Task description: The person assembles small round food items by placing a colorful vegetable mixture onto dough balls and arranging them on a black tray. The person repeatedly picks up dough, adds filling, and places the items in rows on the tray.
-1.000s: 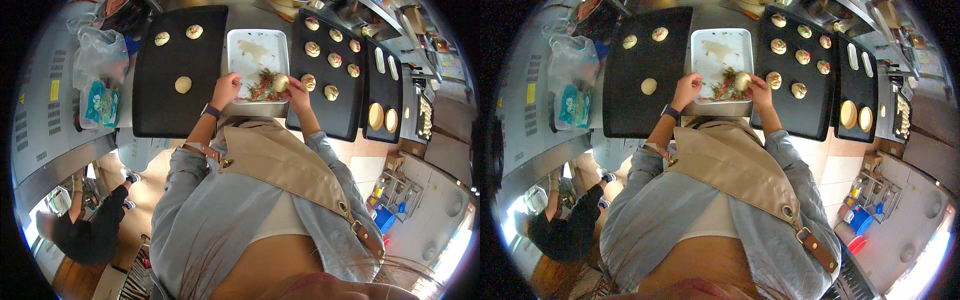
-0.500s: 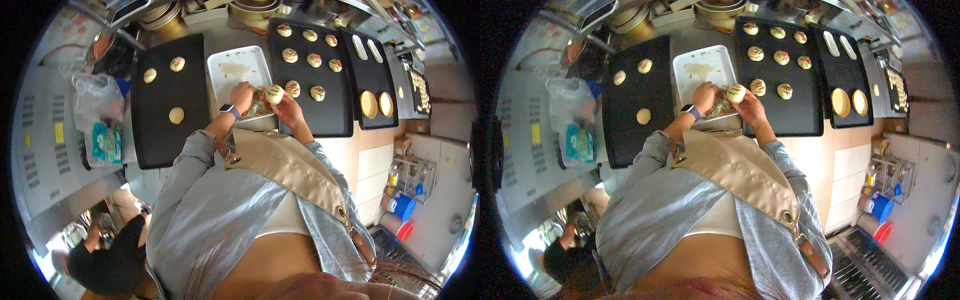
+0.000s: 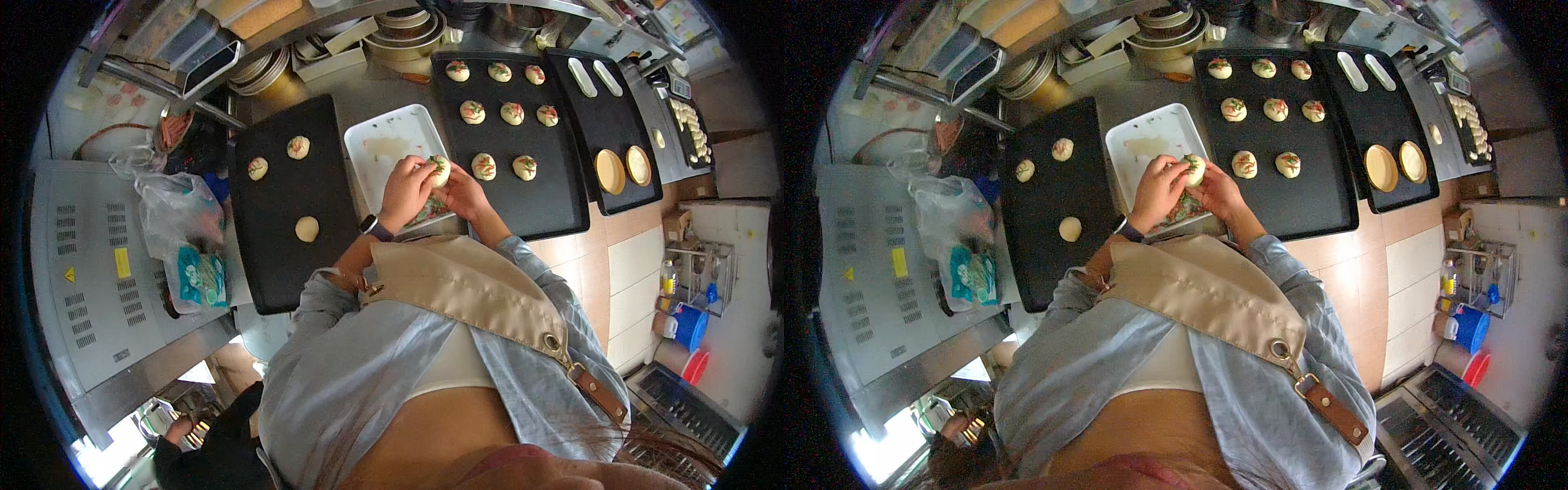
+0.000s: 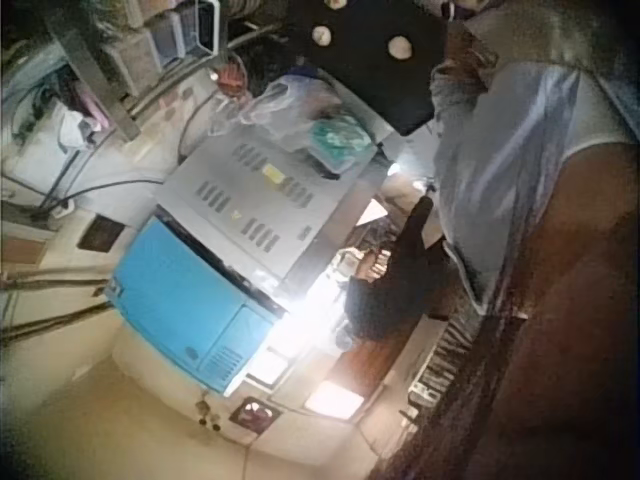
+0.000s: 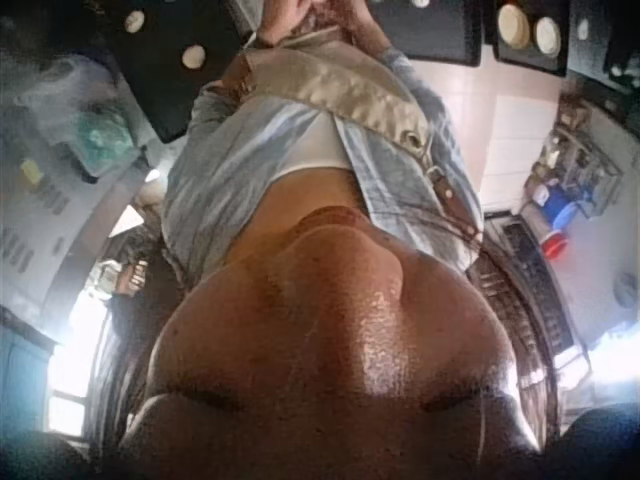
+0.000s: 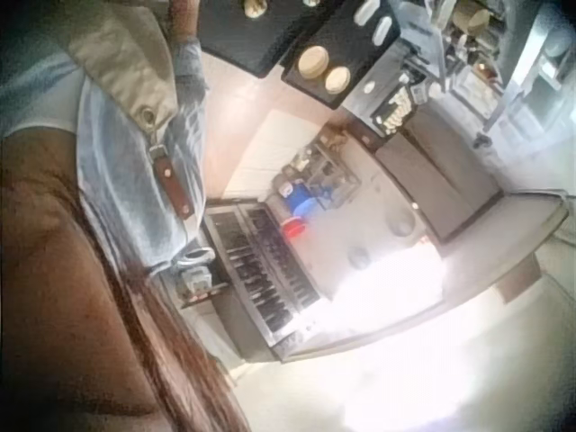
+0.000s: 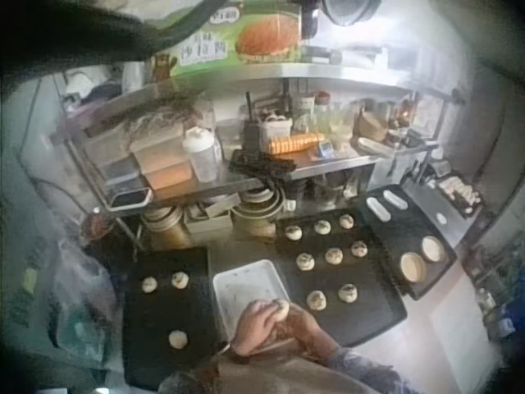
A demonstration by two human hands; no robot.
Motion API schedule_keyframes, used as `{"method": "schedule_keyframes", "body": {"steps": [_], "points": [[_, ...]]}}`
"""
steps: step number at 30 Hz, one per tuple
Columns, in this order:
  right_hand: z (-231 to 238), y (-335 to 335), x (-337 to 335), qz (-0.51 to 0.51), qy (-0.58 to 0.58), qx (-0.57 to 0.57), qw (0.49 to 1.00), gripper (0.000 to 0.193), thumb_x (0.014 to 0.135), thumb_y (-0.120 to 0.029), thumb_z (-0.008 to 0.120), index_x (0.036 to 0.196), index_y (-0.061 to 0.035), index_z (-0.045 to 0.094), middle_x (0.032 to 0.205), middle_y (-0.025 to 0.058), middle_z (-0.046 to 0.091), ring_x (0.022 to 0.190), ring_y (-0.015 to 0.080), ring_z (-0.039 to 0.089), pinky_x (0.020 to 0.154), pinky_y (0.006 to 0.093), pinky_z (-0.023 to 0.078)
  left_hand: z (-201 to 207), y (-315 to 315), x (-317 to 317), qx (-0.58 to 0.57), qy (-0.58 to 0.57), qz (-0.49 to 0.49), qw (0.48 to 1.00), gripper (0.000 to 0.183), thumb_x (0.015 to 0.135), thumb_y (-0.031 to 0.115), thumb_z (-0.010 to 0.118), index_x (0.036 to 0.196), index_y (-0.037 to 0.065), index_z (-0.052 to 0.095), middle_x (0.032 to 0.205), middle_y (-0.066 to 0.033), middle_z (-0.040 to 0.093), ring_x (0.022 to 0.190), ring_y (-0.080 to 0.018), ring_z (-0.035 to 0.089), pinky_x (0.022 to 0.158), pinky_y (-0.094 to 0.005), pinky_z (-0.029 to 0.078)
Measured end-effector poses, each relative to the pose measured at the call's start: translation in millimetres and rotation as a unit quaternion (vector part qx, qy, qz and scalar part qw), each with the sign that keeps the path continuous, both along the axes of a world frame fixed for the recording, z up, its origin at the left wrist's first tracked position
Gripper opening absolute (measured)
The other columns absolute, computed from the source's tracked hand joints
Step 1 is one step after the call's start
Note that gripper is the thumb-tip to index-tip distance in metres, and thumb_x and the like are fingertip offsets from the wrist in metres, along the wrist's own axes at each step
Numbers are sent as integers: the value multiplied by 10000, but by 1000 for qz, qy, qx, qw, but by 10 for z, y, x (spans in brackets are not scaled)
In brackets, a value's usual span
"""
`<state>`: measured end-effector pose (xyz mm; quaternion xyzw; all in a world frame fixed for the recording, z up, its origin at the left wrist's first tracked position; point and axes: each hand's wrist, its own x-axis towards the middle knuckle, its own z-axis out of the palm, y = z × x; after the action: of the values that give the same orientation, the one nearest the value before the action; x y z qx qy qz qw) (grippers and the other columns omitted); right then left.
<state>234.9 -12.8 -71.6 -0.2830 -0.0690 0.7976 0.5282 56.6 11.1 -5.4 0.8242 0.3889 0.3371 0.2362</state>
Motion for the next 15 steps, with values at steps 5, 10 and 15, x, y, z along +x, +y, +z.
{"method": "schedule_keyframes", "body": {"steps": [5, 10, 15], "points": [[151, 35, -40, -13, 13, 12, 1000, 324, 1004, -128, 430, 1319, -71, 482, 1241, 103, 582, 1101, 243, 609, 912, 378, 542, 190, -19, -85, 71, 81, -50, 993, 455, 844, 113, 609, 1287, 37, 535, 1350, -139, 482, 1230, -368, 462, 994, -485, 388], [198, 16, -9, -6, 21, 26, 999, 325, 1010, -145, 423, 1323, -75, 477, 1250, 102, 574, 1114, 238, 600, 918, 371, 534, 260, -89, -83, 91, 111, -58, 988, 450, 838, 119, 622, 1285, 106, 567, 1418, -134, 435, 1315, -360, 399, 1054, -505, 320], [187, -24, -1, 9, -20, 10, 1000, 320, 1015, -163, 423, 1319, -75, 470, 1258, 98, 570, 1121, 238, 595, 918, 382, 528, 175, 12, -123, 28, -5, -29, 999, 372, 781, 132, 692, 1152, 154, 669, 1362, -162, 462, 1274, -366, 432, 1023, -488, 341]]}}
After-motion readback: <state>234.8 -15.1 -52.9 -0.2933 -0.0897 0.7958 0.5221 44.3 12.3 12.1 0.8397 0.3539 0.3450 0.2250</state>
